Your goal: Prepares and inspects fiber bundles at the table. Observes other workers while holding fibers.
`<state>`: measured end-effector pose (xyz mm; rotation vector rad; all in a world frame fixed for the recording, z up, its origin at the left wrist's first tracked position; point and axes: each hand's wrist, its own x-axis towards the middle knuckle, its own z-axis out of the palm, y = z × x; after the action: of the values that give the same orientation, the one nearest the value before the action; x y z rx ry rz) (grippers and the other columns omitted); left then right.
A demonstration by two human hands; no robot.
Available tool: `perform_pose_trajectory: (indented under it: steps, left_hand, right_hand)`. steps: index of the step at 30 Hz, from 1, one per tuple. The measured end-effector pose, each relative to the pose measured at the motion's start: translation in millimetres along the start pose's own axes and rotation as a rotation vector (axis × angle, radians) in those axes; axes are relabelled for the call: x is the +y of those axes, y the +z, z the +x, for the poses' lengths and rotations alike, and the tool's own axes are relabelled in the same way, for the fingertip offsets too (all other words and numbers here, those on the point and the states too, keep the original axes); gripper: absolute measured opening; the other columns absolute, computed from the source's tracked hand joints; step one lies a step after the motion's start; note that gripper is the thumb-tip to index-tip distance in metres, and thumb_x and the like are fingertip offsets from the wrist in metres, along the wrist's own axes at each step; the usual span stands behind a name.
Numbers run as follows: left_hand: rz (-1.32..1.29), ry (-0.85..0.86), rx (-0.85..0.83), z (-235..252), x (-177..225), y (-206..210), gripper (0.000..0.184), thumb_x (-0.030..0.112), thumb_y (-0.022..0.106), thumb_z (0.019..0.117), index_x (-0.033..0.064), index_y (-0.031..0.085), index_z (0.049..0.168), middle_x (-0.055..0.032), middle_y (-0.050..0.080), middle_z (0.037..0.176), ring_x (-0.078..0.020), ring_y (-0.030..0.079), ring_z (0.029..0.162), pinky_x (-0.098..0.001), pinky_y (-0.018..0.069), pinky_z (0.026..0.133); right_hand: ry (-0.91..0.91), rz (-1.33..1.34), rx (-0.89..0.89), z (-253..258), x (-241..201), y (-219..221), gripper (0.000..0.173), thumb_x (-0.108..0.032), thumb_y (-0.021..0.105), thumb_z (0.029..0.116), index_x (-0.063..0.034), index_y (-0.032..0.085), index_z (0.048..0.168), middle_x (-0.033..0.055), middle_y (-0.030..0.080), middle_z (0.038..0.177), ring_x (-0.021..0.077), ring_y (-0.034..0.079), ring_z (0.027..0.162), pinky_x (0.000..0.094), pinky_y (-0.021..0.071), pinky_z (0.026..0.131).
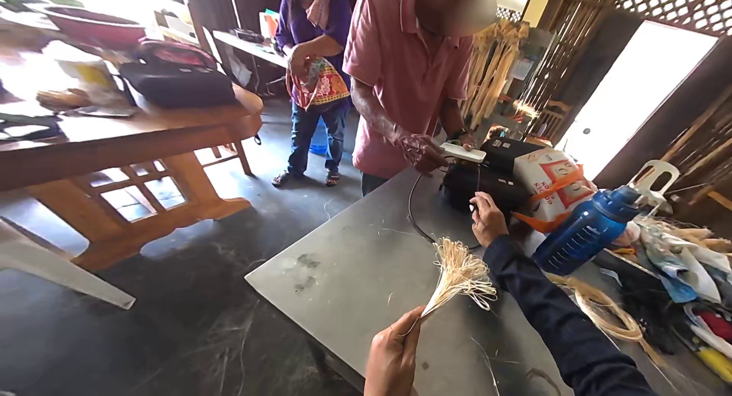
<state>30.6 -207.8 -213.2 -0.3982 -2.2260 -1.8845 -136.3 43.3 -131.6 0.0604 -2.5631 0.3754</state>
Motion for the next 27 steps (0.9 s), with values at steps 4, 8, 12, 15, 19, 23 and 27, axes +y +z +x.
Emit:
perform_pose_trajectory:
  steps: [4,8,12,15,19,23,27]
  left_hand:
    - [0.008,-0.007,-0.009,-1,3,-1,0.027,0.006,0.054,0.0985,0.0044,0.076,0.114,-0.0014,0.076,0.089,0.0042,0.063,0.072,-0.0164,0.0516,0.072]
    - [0.005,-0.006,-0.005,-1,2,-1,0.027,0.006,0.054,0.0984,0.0047,0.076,0.114,0.0000,0.074,0.086,0.0062,0.060,0.069,-0.0141,0.0494,0.069]
    - [0.017,-0.018,-0.009,-1,1,-2,0.027,0.007,0.054,0.0983,0.0052,0.076,0.114,0.0012,0.073,0.083,0.0058,0.059,0.067,-0.0149,0.0488,0.067]
    - [0.002,-0.030,-0.012,-1,1,-1,0.027,0.007,0.054,0.0984,0.0049,0.075,0.114,0.0023,0.072,0.082,0.0065,0.057,0.065,-0.0143,0.0475,0.066]
    - [-0.031,-0.049,-0.014,-1,1,-2,0.027,0.007,0.054,0.0983,0.0048,0.075,0.114,0.0054,0.069,0.078,0.0076,0.053,0.062,-0.0134,0.0453,0.062]
    - [-0.057,-0.068,-0.021,0,1,-2,0.027,0.007,0.053,0.0982,0.0056,0.075,0.114,0.0072,0.068,0.077,0.0084,0.052,0.062,-0.0129,0.0450,0.062]
    - [-0.077,-0.095,-0.013,0,1,-1,0.028,0.007,0.053,0.0972,0.0055,0.075,0.114,0.0091,0.066,0.075,0.0086,0.050,0.060,-0.0126,0.0435,0.060]
  right_hand:
    - [0.054,0.000,-0.043,-7,3,-5,0.030,0.000,0.049,0.1023,0.0077,0.065,0.126,0.0256,0.054,0.147,0.0390,0.063,0.124,0.0481,0.0510,0.104]
    - [0.044,0.037,0.040,-11,10,-4,0.028,0.001,0.049,0.1025,0.0078,0.067,0.123,0.0250,0.059,0.142,0.0383,0.064,0.124,0.0470,0.0508,0.105]
    - [0.056,0.079,0.069,-14,13,-6,0.028,-0.003,0.051,0.1040,0.0077,0.067,0.124,0.0241,0.060,0.141,0.0367,0.064,0.125,0.0463,0.0493,0.107]
    - [0.037,0.109,0.120,-17,18,-5,0.027,-0.003,0.054,0.1021,0.0081,0.069,0.122,0.0237,0.064,0.137,0.0364,0.065,0.123,0.0459,0.0501,0.106]
    - [0.049,0.168,0.129,-24,20,-2,0.027,-0.005,0.054,0.1027,0.0079,0.069,0.122,0.0235,0.065,0.134,0.0350,0.066,0.122,0.0446,0.0506,0.106]
    - [0.106,0.187,0.130,-29,21,5,0.031,-0.008,0.053,0.1029,0.0084,0.069,0.123,0.0232,0.068,0.130,0.0324,0.067,0.120,0.0390,0.0494,0.107]
    - [0.096,0.288,0.222,-35,26,13,0.029,-0.004,0.052,0.1014,0.0084,0.071,0.119,0.0217,0.071,0.124,0.0327,0.068,0.120,0.0405,0.0494,0.109]
